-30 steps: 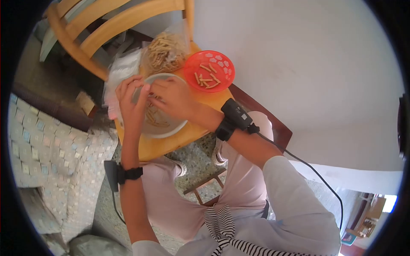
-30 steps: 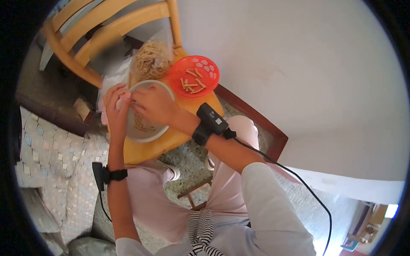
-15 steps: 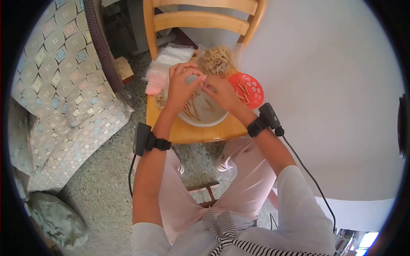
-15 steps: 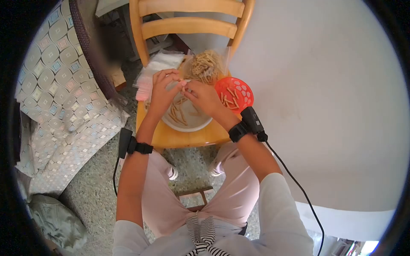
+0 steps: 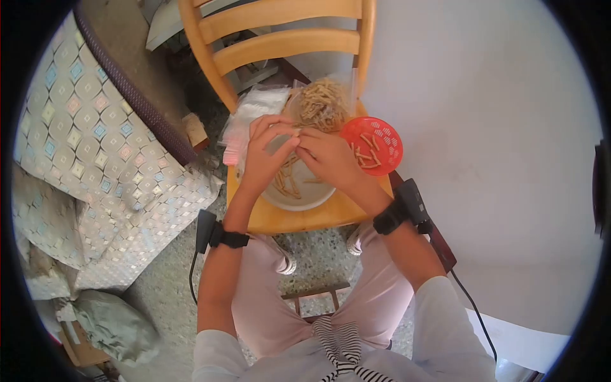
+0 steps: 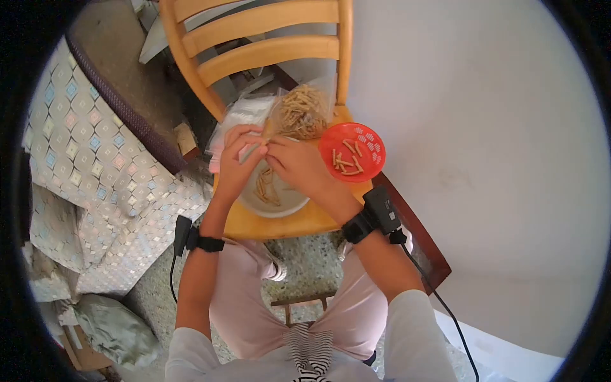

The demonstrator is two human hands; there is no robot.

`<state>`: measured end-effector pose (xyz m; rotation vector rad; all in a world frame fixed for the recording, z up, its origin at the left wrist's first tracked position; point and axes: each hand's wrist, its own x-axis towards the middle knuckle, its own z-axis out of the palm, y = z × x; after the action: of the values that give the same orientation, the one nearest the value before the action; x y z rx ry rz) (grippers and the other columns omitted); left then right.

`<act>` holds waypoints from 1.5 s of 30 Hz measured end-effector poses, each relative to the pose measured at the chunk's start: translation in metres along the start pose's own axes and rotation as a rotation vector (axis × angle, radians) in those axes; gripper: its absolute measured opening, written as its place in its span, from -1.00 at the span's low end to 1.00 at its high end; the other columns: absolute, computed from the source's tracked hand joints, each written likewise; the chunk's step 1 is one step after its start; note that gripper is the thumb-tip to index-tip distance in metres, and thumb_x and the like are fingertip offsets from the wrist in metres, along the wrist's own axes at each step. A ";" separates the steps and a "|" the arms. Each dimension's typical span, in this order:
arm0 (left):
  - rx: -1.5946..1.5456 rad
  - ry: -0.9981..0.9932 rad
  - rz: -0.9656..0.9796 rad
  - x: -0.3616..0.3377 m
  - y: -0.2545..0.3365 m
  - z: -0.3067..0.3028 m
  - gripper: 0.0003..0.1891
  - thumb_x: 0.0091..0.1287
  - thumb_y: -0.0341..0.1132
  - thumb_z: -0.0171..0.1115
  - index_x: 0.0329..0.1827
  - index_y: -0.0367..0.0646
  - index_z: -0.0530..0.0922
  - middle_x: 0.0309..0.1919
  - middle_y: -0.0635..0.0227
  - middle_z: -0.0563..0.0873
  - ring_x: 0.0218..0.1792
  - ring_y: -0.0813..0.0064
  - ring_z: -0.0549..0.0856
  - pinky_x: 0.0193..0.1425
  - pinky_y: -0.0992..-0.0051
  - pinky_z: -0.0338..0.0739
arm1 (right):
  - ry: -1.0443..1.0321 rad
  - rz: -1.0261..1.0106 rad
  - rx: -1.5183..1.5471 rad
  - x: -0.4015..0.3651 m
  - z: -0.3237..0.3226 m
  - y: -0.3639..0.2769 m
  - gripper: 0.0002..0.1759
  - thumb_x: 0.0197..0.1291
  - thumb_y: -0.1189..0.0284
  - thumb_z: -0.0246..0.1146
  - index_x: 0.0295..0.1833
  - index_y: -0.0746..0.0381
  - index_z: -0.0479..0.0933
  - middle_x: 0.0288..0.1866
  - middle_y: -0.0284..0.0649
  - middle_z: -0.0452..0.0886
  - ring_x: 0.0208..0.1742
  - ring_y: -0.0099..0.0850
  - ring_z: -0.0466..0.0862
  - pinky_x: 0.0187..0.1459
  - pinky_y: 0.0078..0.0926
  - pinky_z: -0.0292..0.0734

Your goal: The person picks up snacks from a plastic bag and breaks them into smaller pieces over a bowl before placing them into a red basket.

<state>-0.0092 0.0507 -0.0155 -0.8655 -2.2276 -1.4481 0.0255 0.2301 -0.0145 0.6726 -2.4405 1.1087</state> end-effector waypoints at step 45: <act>-0.309 0.352 -0.183 0.020 0.014 -0.014 -0.88 0.41 -0.38 0.35 -0.07 -0.20 0.66 -0.13 0.40 0.72 -0.11 0.60 0.63 0.04 0.55 0.49 | 0.199 0.406 1.072 0.043 0.024 -0.019 -0.71 0.46 0.35 0.22 0.11 0.33 0.60 -0.21 -0.30 0.67 -0.19 -0.63 0.65 -0.11 -0.59 0.59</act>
<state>-0.0154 0.0481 0.0116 -0.4493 -1.8899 -1.8979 -0.0019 0.1894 0.0041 0.2801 -1.6935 2.5308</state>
